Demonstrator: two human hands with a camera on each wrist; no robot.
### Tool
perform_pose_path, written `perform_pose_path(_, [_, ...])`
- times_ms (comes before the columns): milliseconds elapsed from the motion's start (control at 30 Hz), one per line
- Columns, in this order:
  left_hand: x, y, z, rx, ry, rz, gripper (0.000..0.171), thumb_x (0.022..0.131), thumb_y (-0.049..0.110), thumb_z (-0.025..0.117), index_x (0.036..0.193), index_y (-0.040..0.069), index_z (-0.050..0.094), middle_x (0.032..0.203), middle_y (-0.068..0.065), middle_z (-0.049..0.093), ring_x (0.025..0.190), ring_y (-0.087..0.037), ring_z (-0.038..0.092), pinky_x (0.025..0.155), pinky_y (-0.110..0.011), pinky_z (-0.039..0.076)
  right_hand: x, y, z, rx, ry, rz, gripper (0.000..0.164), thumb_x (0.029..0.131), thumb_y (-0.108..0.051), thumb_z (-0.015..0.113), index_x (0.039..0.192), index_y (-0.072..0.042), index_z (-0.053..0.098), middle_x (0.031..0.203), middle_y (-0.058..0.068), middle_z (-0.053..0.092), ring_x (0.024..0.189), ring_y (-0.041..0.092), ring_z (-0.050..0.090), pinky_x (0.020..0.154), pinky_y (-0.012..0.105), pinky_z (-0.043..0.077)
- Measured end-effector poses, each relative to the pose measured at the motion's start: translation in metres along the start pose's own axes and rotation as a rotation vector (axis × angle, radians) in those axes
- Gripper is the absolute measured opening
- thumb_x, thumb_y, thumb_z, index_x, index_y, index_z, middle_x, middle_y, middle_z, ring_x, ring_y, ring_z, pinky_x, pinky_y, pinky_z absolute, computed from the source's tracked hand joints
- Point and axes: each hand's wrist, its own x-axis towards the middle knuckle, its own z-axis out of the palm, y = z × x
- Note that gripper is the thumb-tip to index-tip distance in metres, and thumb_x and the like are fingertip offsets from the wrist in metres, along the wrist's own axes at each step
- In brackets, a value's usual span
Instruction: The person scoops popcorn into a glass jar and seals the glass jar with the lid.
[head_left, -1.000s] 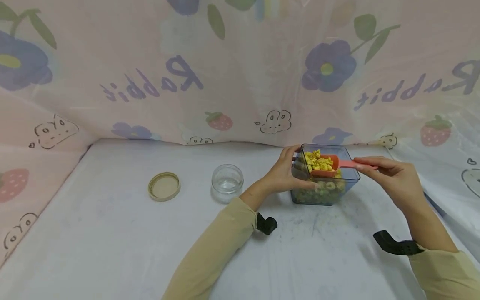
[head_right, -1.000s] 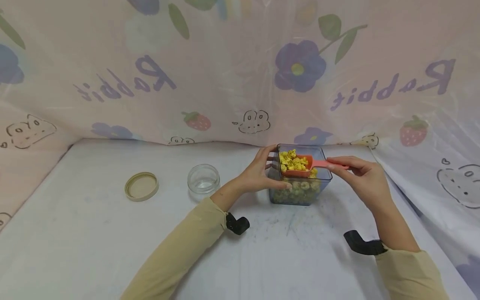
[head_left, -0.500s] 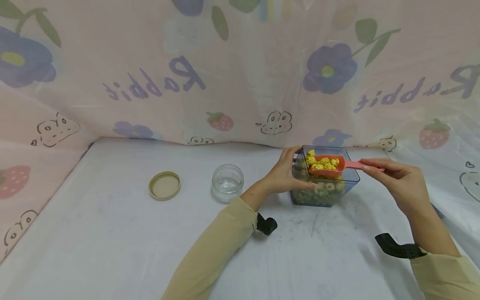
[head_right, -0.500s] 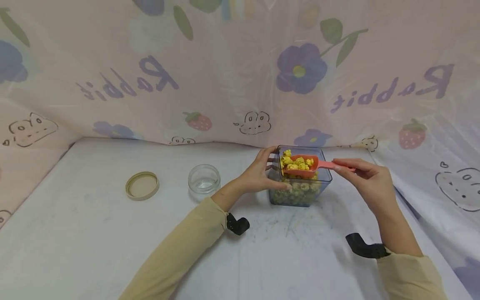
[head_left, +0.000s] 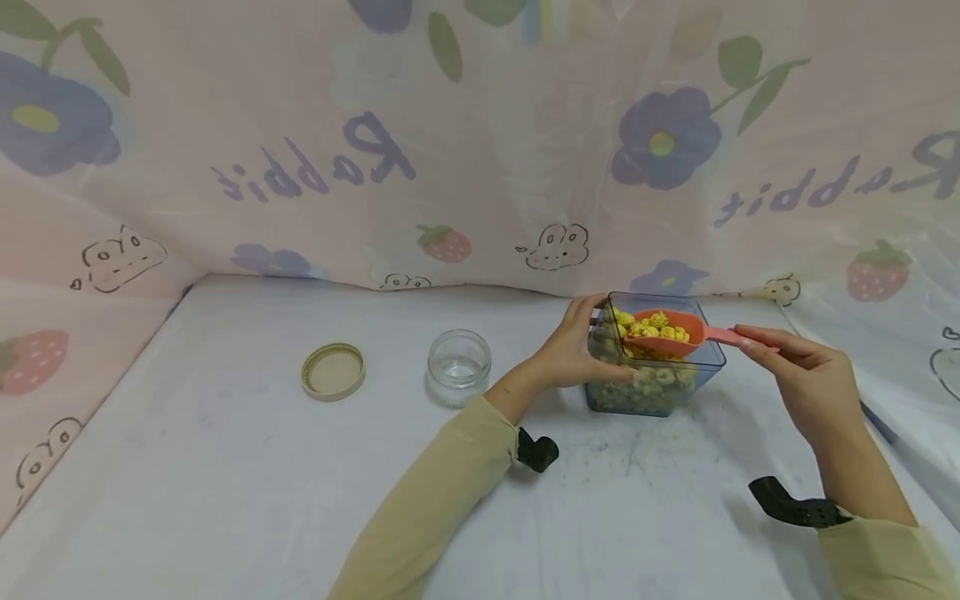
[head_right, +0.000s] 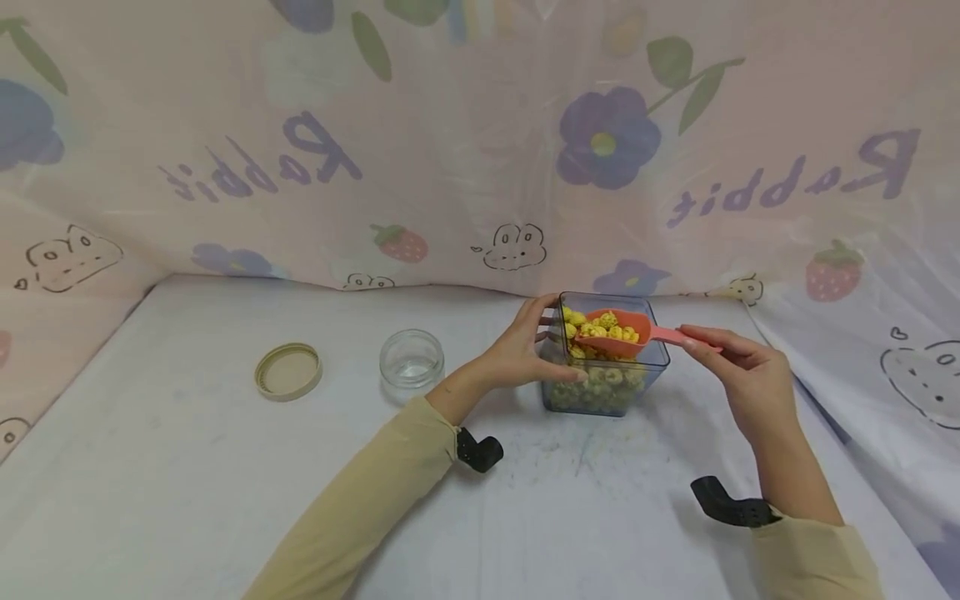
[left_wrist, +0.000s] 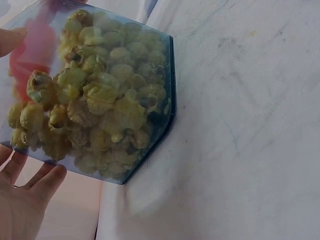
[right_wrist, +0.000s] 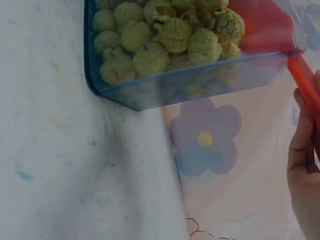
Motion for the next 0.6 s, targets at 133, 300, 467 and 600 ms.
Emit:
perform_pose_path(133, [-0.0007, 0.0004, 0.0001, -0.002, 0.004, 0.001, 0.107, 0.073, 0.033, 0.084, 0.153, 0.022, 0.013, 0.155, -0.001, 0.018, 0.133, -0.021, 0.038, 0.102, -0.036, 0.043, -0.0012, 0.0040, 0.0019, 0.158, -0.002, -0.022, 0.029, 0.090, -0.004, 0.065, 0.119, -0.003, 0.068, 0.102, -0.013, 0.071, 0.101, 0.003, 0.054, 0.087, 0.008, 0.037])
perform_pose_path(300, [-0.0015, 0.0008, 0.0007, -0.002, 0.000, 0.000, 0.107, 0.073, 0.034, 0.083, 0.153, 0.022, 0.014, 0.155, -0.001, 0.019, 0.132, -0.020, 0.038, 0.102, -0.035, 0.043, -0.0025, 0.0056, 0.0025, 0.199, -0.009, -0.014, 0.028, 0.090, -0.003, 0.064, 0.118, -0.003, 0.068, 0.101, -0.010, 0.071, 0.087, 0.004, 0.059, 0.083, 0.006, 0.041])
perform_pose_path(467, [-0.0011, 0.0010, 0.0008, 0.000, -0.002, -0.001, 0.106, 0.074, 0.034, 0.083, 0.153, 0.023, 0.014, 0.155, -0.001, 0.019, 0.132, -0.020, 0.038, 0.101, -0.036, 0.044, -0.0026, 0.0063, 0.0017, 0.191, -0.024, -0.020, 0.029, 0.090, 0.000, 0.063, 0.118, -0.003, 0.068, 0.101, -0.010, 0.070, 0.087, 0.003, 0.059, 0.081, 0.003, 0.044])
perform_pose_path(600, [-0.0014, 0.0013, 0.0003, -0.002, -0.001, 0.000, 0.105, 0.074, 0.033, 0.083, 0.153, 0.023, 0.014, 0.154, -0.001, 0.019, 0.132, -0.021, 0.038, 0.100, -0.035, 0.044, -0.0019, 0.0079, 0.0007, 0.192, -0.038, -0.021, 0.029, 0.090, 0.000, 0.063, 0.118, -0.004, 0.068, 0.101, -0.010, 0.070, 0.087, 0.004, 0.060, 0.081, 0.004, 0.045])
